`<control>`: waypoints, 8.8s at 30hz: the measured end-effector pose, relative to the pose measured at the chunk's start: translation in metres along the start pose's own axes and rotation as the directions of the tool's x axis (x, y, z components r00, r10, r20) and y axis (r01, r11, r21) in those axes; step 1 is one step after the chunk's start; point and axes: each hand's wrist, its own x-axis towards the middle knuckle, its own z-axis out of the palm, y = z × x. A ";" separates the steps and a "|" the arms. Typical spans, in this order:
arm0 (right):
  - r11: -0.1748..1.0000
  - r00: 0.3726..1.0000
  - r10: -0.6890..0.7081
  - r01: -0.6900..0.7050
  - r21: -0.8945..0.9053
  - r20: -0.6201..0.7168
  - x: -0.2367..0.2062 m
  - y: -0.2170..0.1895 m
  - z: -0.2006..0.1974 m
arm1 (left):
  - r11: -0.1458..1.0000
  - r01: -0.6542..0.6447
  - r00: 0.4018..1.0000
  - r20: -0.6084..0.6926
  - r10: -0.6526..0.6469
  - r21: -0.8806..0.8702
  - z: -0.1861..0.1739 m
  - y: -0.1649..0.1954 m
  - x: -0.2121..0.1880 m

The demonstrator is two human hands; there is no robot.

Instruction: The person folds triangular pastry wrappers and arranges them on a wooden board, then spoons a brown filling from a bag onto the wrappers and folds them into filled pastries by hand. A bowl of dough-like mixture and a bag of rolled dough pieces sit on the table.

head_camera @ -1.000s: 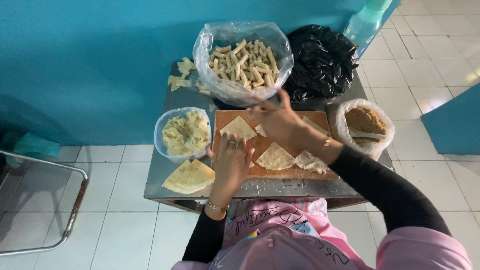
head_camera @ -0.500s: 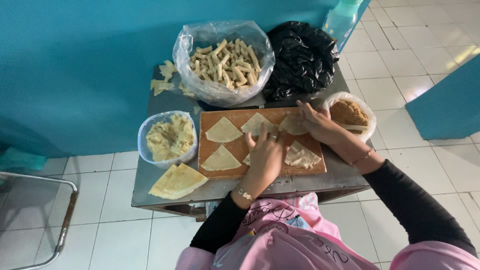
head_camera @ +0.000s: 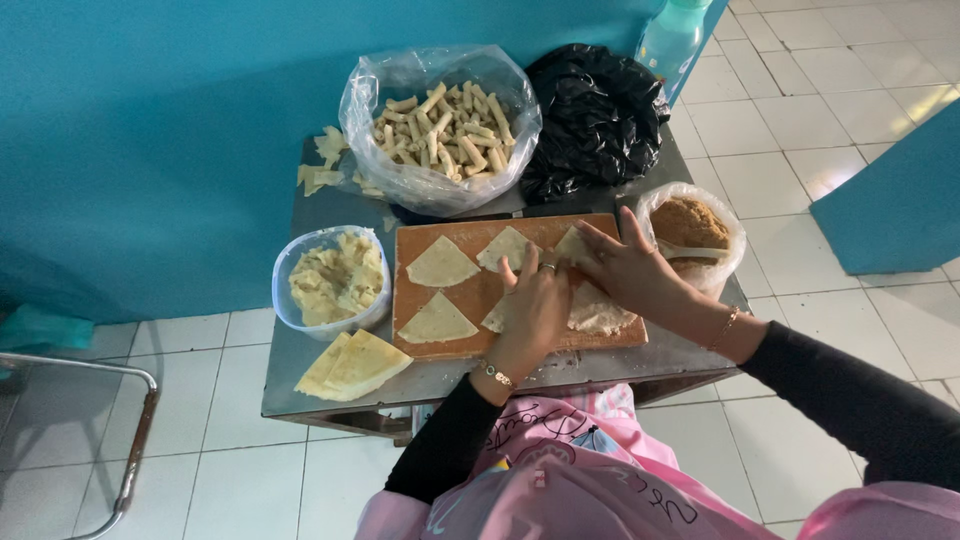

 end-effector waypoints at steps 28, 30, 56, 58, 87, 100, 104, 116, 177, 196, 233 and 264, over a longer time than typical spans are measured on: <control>0.986 0.994 0.083 -0.071 0.150 -0.074 0.006 0.017 0.021 | 0.995 -0.002 0.999 0.043 0.007 -0.104 -0.006 -0.002 0.001; 0.985 0.997 0.074 -0.074 0.158 0.002 0.003 0.018 0.019 | 0.994 0.006 0.999 0.040 -0.002 -0.105 -0.003 -0.002 0.001; 0.637 0.762 0.643 -0.585 0.502 0.073 -0.140 0.053 0.067 | 0.917 -0.253 0.892 -0.441 0.097 -0.310 -0.031 -0.008 -0.102; 0.632 0.774 0.631 -0.545 0.551 0.042 -0.133 0.055 0.064 | 0.901 -0.242 0.903 -0.423 0.073 -0.361 -0.025 -0.010 -0.104; 0.135 0.805 0.530 -0.388 0.912 0.265 -0.115 0.071 0.088 | 0.956 -0.145 0.914 -0.405 0.031 -0.255 -0.026 -0.008 -0.109; 0.005 0.629 0.719 -0.429 0.903 0.295 -0.138 0.090 0.092 | 0.917 -0.138 0.917 -0.398 -0.024 -0.373 -0.025 -0.012 -0.106; -0.079 0.612 0.753 -0.280 0.957 0.242 -0.131 0.088 0.088 | 0.904 -0.125 0.922 -0.384 -0.046 -0.409 -0.026 -0.022 -0.109; -0.473 0.778 0.574 0.062 0.879 0.254 -0.030 0.029 0.036 | 0.992 0.021 0.893 -0.444 -0.073 -0.122 -0.060 -0.057 -0.110; 0.163 0.862 0.502 -0.017 0.987 -0.068 0.068 -0.064 -0.037 | 0.977 0.214 0.971 -0.109 -0.212 0.013 -0.114 -0.105 -0.129; 0.178 0.873 0.481 -0.001 0.984 -0.086 0.074 -0.068 -0.039 | 0.963 0.249 0.968 -0.052 -0.245 0.107 -0.101 -0.108 -0.132; 0.264 0.843 0.507 0.049 0.963 -0.181 0.118 -0.019 0.010 | 0.947 0.250 0.968 -0.056 -0.243 0.202 -0.065 -0.130 -0.051; 0.230 0.838 0.541 -0.066 0.971 -0.071 0.111 -0.004 0.006 | 0.960 0.274 0.958 -0.101 -0.267 0.053 -0.067 -0.127 -0.055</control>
